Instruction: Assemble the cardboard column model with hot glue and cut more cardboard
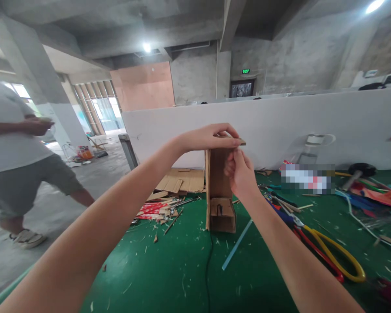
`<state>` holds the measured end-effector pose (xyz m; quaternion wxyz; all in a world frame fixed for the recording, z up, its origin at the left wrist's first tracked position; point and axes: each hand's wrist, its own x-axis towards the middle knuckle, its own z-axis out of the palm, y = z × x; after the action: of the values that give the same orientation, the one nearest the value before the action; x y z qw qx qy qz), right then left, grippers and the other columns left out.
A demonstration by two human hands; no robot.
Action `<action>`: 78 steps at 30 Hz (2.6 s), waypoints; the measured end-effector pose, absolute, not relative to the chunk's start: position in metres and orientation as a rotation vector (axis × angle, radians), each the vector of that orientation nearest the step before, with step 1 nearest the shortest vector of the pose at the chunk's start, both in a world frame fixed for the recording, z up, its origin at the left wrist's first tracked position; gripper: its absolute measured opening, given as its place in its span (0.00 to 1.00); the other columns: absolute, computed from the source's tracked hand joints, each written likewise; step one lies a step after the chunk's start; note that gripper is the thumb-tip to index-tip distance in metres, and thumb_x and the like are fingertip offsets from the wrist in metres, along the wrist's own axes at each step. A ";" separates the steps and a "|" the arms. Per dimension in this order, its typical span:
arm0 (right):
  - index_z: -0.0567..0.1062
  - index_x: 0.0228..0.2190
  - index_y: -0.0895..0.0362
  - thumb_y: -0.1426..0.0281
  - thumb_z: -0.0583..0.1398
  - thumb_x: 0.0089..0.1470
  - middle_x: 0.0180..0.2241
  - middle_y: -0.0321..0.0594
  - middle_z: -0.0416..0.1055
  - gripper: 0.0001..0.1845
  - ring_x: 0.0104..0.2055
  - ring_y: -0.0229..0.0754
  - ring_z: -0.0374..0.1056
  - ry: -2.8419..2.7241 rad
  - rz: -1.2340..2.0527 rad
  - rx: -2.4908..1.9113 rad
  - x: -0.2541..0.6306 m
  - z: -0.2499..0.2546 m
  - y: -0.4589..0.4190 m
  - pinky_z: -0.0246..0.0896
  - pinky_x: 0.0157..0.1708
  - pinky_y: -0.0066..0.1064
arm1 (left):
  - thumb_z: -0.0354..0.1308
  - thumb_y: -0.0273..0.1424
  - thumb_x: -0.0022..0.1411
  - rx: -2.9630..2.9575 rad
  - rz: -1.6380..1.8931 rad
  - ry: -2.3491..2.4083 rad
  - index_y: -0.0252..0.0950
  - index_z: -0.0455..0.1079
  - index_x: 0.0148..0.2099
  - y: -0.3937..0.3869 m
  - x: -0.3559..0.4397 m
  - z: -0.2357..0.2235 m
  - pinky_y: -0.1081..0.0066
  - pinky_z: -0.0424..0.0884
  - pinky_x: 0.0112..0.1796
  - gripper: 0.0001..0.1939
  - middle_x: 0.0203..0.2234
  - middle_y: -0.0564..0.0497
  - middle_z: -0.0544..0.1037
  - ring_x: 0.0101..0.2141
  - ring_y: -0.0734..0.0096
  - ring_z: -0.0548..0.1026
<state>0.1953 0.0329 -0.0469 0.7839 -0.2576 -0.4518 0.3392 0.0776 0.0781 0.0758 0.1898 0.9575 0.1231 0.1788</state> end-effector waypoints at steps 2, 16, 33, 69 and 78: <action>0.61 0.21 0.53 0.52 0.60 0.51 0.15 0.24 0.43 0.22 0.16 0.30 0.37 -0.970 0.731 -0.551 0.198 -0.046 0.032 0.34 0.15 0.27 | 0.55 0.49 0.58 2.709 0.524 0.372 0.35 0.68 0.51 0.078 0.079 0.075 0.65 0.65 0.47 0.26 0.46 0.45 0.76 0.47 0.64 0.72; 0.61 0.22 0.53 0.51 0.58 0.53 0.18 0.26 0.48 0.21 0.17 0.30 0.40 -1.012 0.651 -0.583 0.202 -0.046 0.033 0.35 0.16 0.28 | 0.55 0.47 0.58 2.663 0.546 0.390 0.34 0.68 0.50 0.076 0.076 0.074 0.64 0.64 0.49 0.25 0.48 0.44 0.75 0.50 0.62 0.70; 0.65 0.26 0.52 0.53 0.60 0.55 0.19 0.27 0.43 0.17 0.19 0.31 0.39 -1.081 0.622 -0.469 0.199 -0.049 0.032 0.37 0.18 0.28 | 0.56 0.47 0.57 2.703 0.613 0.467 0.33 0.68 0.54 0.059 0.071 0.069 0.66 0.62 0.54 0.29 0.53 0.45 0.73 0.53 0.62 0.69; 0.66 0.25 0.52 0.61 0.62 0.52 0.20 0.28 0.53 0.12 0.21 0.32 0.48 -1.017 0.593 -0.452 0.197 -0.039 0.024 0.43 0.20 0.27 | 0.47 0.50 0.60 2.739 0.570 0.487 0.34 0.66 0.52 0.051 0.069 0.068 0.65 0.61 0.55 0.28 0.53 0.45 0.72 0.54 0.62 0.68; 0.67 0.26 0.52 0.60 0.63 0.51 0.20 0.27 0.51 0.12 0.21 0.31 0.47 -0.999 0.623 -0.458 0.196 -0.039 0.025 0.42 0.19 0.25 | 0.49 0.47 0.61 2.666 0.627 0.473 0.33 0.66 0.52 0.049 0.068 0.066 0.68 0.63 0.54 0.25 0.52 0.45 0.73 0.53 0.65 0.69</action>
<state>0.1965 0.0250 -0.0393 0.8069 -0.2140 -0.4671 0.2913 0.0679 0.0491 0.0660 0.1801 0.9435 0.1673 0.2220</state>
